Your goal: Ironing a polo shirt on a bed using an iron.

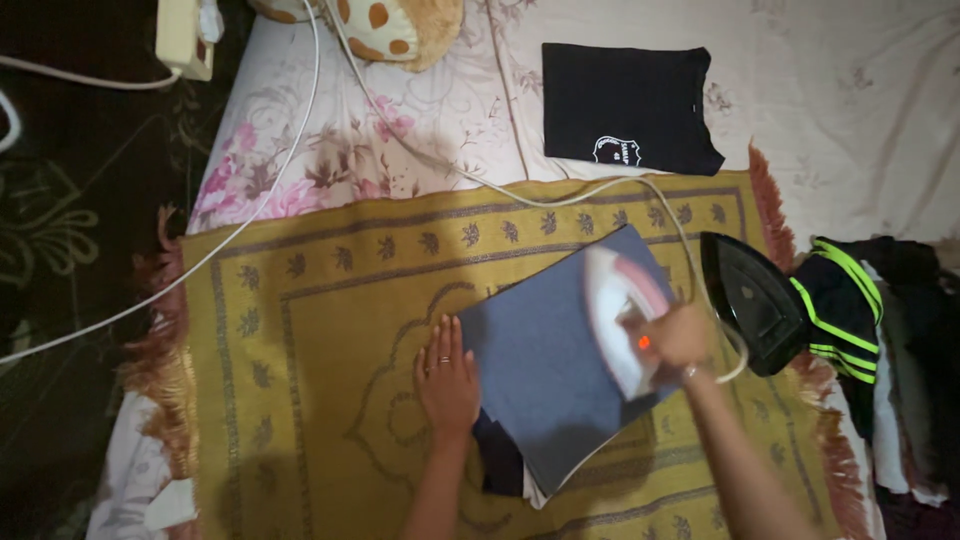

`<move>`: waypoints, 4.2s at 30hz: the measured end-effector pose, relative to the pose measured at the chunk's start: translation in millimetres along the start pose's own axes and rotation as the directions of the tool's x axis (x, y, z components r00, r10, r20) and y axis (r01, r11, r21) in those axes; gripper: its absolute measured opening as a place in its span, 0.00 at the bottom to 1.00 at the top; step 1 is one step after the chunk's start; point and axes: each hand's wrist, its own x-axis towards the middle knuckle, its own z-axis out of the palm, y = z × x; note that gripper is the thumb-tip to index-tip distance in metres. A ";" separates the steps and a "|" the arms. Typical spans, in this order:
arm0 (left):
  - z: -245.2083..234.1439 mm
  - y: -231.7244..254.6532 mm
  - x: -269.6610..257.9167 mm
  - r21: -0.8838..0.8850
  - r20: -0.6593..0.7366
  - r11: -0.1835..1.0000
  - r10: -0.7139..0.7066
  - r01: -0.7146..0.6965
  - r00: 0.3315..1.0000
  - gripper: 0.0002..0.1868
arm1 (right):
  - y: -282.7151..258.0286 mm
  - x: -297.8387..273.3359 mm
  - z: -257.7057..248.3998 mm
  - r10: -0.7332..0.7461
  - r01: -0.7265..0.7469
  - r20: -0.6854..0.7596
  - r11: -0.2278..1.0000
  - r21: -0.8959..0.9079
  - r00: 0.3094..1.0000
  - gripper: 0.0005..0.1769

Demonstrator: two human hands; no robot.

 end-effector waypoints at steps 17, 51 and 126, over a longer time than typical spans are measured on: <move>0.0 -28.3 -99.7 0.102 0.103 0.991 -0.102 0.092 0.989 0.32 | -52.1 -107.1 40.0 -0.244 0.239 0.243 0.970 0.049 0.939 0.38; -32.0 107.2 -96.4 -0.502 -0.205 0.849 0.068 -0.165 0.976 0.40 | 50.9 -156.2 73.2 -0.441 0.436 0.051 0.896 0.087 0.896 0.29; 73.8 221.1 186.0 -0.297 0.649 0.953 0.164 0.050 0.743 0.40 | 174.5 73.4 0.4 0.136 -0.142 0.088 0.987 0.070 0.987 0.41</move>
